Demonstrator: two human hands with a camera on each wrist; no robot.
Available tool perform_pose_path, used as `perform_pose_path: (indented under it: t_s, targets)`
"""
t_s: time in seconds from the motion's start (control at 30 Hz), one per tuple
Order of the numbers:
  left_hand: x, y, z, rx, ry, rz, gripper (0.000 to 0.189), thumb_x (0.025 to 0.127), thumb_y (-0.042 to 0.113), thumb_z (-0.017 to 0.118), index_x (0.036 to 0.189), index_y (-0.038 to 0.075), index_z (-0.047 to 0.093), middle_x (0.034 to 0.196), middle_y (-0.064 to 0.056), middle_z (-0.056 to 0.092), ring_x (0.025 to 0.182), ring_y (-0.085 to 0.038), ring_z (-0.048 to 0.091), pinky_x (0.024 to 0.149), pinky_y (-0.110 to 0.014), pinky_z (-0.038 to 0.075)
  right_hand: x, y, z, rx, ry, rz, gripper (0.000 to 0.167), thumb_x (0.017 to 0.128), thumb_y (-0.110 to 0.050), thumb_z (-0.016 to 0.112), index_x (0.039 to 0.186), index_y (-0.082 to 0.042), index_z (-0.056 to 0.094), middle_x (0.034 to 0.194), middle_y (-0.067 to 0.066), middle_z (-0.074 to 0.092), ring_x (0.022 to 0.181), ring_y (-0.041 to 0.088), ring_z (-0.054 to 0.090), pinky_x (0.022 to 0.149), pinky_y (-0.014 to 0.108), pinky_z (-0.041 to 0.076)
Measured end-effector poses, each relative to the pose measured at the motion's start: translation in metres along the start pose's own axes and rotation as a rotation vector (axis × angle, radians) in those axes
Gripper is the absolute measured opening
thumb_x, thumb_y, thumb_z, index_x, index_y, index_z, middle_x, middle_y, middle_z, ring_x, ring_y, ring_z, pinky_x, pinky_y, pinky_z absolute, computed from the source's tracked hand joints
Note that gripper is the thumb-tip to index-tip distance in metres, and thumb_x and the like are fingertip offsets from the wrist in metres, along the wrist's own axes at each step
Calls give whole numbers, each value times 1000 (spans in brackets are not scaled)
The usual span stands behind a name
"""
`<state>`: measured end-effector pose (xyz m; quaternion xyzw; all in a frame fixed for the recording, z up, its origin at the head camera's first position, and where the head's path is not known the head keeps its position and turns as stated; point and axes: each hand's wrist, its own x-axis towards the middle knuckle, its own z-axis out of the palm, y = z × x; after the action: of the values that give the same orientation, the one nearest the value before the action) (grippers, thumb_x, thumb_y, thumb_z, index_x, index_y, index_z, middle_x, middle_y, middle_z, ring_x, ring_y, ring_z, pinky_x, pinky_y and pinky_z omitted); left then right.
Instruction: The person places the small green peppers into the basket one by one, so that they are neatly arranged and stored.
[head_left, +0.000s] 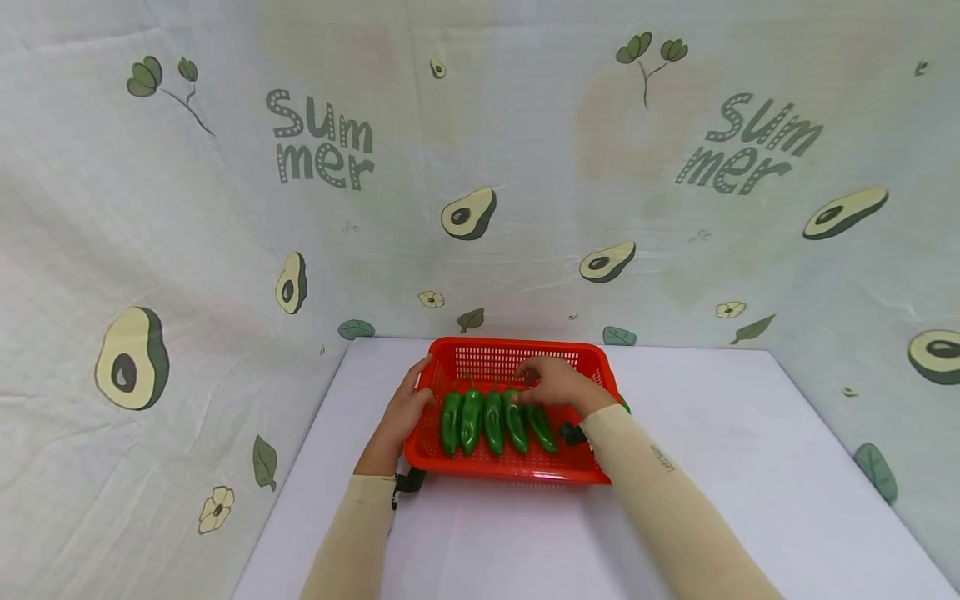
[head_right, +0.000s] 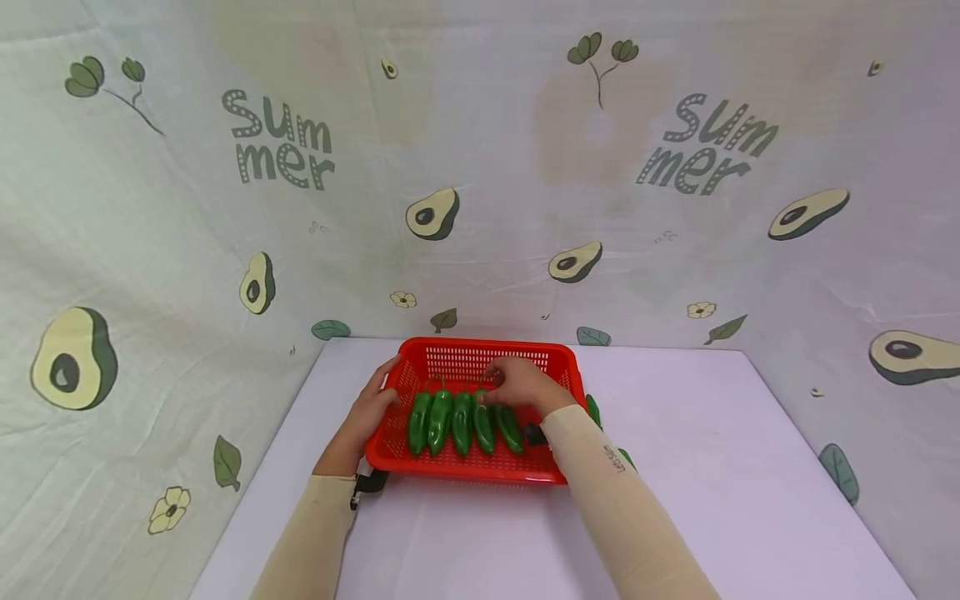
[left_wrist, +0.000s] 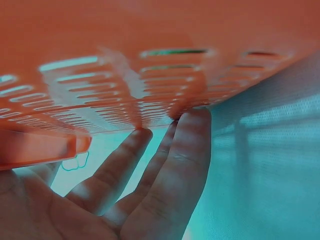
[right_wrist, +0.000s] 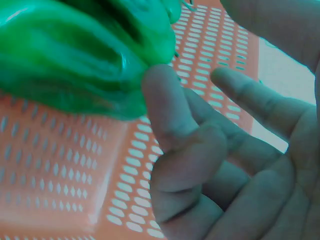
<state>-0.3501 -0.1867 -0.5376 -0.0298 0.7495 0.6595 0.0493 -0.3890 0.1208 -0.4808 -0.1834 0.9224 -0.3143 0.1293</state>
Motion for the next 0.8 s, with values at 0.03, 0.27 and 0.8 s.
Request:
perform_pose_path:
  t_s: [0.03,0.27,0.8]
  targets:
    - [0,1,0,2,-3,-2,76,93,13,53,161,45,39,161,-7,43,131,-39,54,98,-53,57,-3,-1,-3,-13,-5,-2,53,85,-31,88,131,-9,71,126,10,70,113,26,65,93,43,60]
    - [0,1,1,24,-10,-11,75,93,14,51,161,45,39,162,-8,41,133,-39,52,102,-55,54,-26,5,-32,-85,43,-38,51,90,-39,82,131,-10,70,124,7,71,115,26,65,94,47,58]
    - [1,-2,-1,75,-10,5,76,93,18,50,163,44,36,162,-11,42,125,-37,56,99,-52,56,-112,51,-92,-141,185,30,47,92,-32,80,129,-5,67,121,16,70,108,35,66,79,45,63]
